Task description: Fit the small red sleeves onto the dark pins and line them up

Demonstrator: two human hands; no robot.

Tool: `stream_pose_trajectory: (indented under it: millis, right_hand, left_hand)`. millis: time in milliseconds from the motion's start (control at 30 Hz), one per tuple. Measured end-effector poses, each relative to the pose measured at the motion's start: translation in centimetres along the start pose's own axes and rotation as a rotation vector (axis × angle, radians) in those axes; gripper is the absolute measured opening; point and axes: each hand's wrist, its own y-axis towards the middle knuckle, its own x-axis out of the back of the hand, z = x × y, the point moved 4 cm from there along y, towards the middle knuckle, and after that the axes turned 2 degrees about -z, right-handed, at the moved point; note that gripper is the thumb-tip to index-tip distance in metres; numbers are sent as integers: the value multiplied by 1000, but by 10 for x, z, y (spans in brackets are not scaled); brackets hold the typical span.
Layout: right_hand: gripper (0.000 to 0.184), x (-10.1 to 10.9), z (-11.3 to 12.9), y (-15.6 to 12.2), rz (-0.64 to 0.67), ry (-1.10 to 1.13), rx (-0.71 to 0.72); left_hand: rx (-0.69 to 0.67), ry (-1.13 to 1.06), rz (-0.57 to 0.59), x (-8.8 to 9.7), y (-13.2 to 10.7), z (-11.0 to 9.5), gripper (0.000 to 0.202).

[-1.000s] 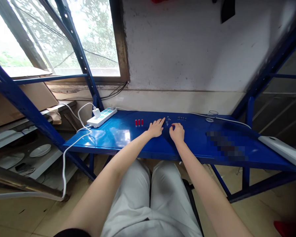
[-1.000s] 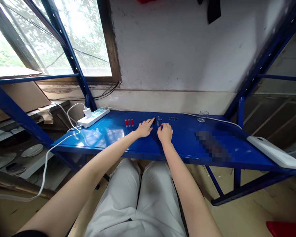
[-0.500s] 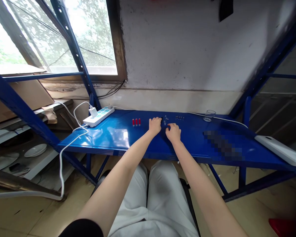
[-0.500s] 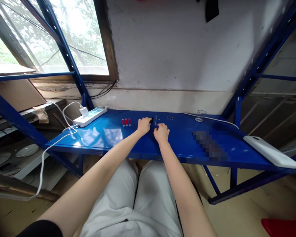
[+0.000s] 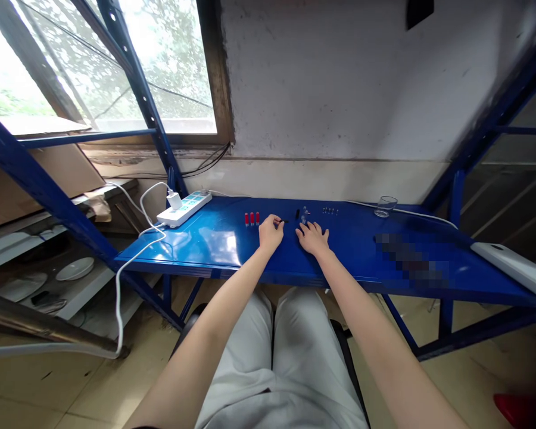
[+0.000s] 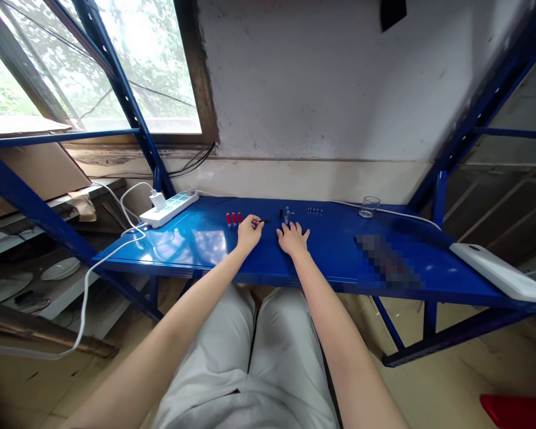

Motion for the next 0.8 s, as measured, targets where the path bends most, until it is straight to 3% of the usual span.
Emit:
stream_pose_trajectory:
  millis: [200,533,667,800]
  right_hand:
    - [62,-7,-3,10,49,-3,-10]
    - [63,-8,-3,15,51,-4,-10]
    - [55,-3,1,8,-25,-2,52]
    - [43,7,9,-2,-187,23,166]
  left_hand:
    - [167,-154,-153,20,-11,8,8]
    - [150,-181,-120,24,-14,3,10]
    - [167,-186,-112,24,-13,5,10]
    - [159,-183,-115,23,-13,6,10]
